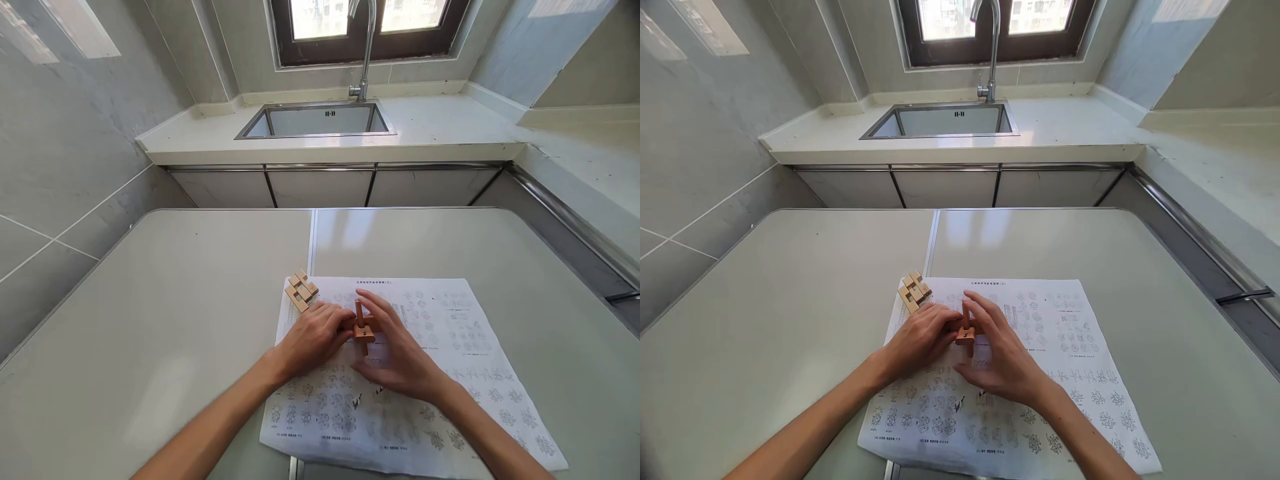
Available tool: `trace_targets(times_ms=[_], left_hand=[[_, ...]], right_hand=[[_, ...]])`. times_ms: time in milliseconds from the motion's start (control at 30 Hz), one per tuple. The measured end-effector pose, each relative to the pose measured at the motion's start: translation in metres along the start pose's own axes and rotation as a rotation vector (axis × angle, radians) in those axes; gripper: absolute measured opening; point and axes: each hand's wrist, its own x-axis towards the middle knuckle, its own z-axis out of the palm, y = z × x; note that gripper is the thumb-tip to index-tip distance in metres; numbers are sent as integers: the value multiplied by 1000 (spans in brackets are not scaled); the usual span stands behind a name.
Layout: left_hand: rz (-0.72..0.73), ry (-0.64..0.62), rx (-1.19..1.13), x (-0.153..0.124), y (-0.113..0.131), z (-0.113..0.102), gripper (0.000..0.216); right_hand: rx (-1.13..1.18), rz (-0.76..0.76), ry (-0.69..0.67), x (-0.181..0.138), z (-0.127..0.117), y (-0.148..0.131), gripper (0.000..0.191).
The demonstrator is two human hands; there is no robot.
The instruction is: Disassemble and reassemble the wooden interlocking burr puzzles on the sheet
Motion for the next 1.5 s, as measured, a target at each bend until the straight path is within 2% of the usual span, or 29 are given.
trace_targets(times_ms=[100, 233, 433, 633, 800, 933, 1033, 1233, 1367, 1500], left_hand=[[4, -6, -51, -1, -2, 2, 14], [-35, -27, -129, -2, -5, 1, 14], [-107, -43, -257, -2, -5, -2, 16], [-114, -15, -321, -2, -4, -2, 15], [-13, 20, -210, -1, -1, -2, 18], [83, 156, -60, -1, 2, -2, 24], [146, 199, -25, 0, 3, -1, 27], [201, 275, 84, -2, 1, 1, 19], [227, 301, 151, -4, 0, 2, 17], [249, 270, 145, -4, 2, 0, 18]], right_hand=[[-111, -76, 22, 2, 5, 1, 90], [-141, -69, 71, 4, 6, 2, 81], [-132, -61, 92, 2, 6, 0, 80], [-148, -94, 129, 1, 8, 1, 82], [-143, -91, 117, 0, 8, 3, 79], [-118, -77, 120, -1, 8, 5, 78], [-112, -85, 109, -3, 9, 5, 81], [-90, -118, 44, -4, 11, 2, 80], [-102, -120, 34, -5, 12, 1, 80], [-128, -128, 73, -3, 13, 0, 78]])
